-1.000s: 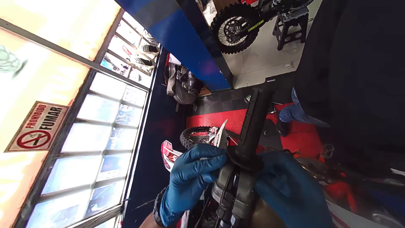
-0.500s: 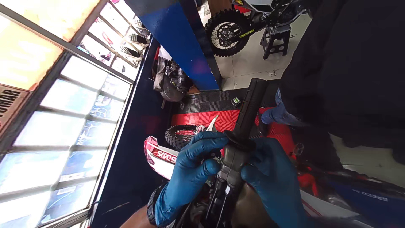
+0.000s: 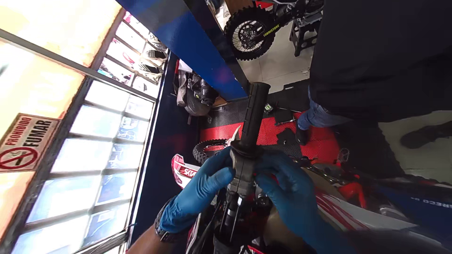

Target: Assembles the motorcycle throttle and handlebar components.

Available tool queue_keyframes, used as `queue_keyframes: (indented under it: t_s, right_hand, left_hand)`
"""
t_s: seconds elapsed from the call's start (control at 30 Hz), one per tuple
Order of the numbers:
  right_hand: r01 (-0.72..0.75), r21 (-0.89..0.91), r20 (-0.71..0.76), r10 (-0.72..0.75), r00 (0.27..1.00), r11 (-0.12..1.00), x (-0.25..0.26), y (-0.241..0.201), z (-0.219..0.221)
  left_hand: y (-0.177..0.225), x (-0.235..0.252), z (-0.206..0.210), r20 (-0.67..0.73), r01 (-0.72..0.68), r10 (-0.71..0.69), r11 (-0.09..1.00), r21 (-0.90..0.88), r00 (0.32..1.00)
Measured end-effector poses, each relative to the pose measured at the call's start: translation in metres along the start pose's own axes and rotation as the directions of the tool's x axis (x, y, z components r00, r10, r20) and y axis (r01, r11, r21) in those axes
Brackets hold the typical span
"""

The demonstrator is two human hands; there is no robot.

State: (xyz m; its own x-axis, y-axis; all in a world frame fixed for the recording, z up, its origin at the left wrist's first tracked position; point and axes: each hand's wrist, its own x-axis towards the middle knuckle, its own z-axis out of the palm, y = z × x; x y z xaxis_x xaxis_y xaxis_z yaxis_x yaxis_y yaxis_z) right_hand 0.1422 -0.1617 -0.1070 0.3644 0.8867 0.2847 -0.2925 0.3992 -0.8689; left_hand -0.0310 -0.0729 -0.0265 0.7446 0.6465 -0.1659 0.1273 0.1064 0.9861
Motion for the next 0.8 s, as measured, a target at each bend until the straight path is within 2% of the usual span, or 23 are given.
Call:
queue_keyframes:
  t_s: [0.13, 0.23, 0.37, 0.47, 0.53, 0.63, 0.8]
  right_hand:
    - [0.099, -0.249, 0.023, -0.096, 0.995, 0.963, 0.007, -0.002, -0.010]
    - [0.149, -0.391, 0.075, -0.130, 0.989, 0.908, 0.019, -0.007, -0.018]
    - [0.194, -0.515, 0.210, -0.097, 0.973, 0.835, 0.035, -0.020, -0.029]
    - [0.222, -0.552, 0.269, -0.081, 0.960, 0.803, 0.042, -0.027, -0.029]
    - [0.214, -0.554, 0.273, -0.067, 0.960, 0.805, 0.043, -0.030, -0.029]
    - [0.183, -0.538, 0.245, -0.055, 0.968, 0.823, 0.035, -0.030, -0.026]
    - [0.157, -0.515, 0.167, -0.081, 0.983, 0.843, 0.014, -0.025, -0.019]
  left_hand:
    - [0.001, 0.009, 0.011, -0.001, 0.049, -0.051, 0.973, -0.224, 0.999]
    - [0.002, 0.021, 0.014, 0.003, 0.119, -0.128, 0.909, -0.399, 0.992]
    - [0.003, 0.035, 0.011, 0.062, 0.171, -0.161, 0.858, -0.485, 0.985]
    - [-0.013, 0.045, 0.003, 0.143, 0.184, -0.124, 0.808, -0.560, 0.982]
    - [-0.022, 0.047, 0.004, 0.188, 0.118, -0.009, 0.806, -0.580, 0.982]
    - [-0.022, 0.042, 0.015, 0.136, 0.039, 0.049, 0.816, -0.576, 0.990]
    - [-0.045, 0.034, 0.003, 0.288, 0.165, 0.037, 0.746, -0.645, 0.957]
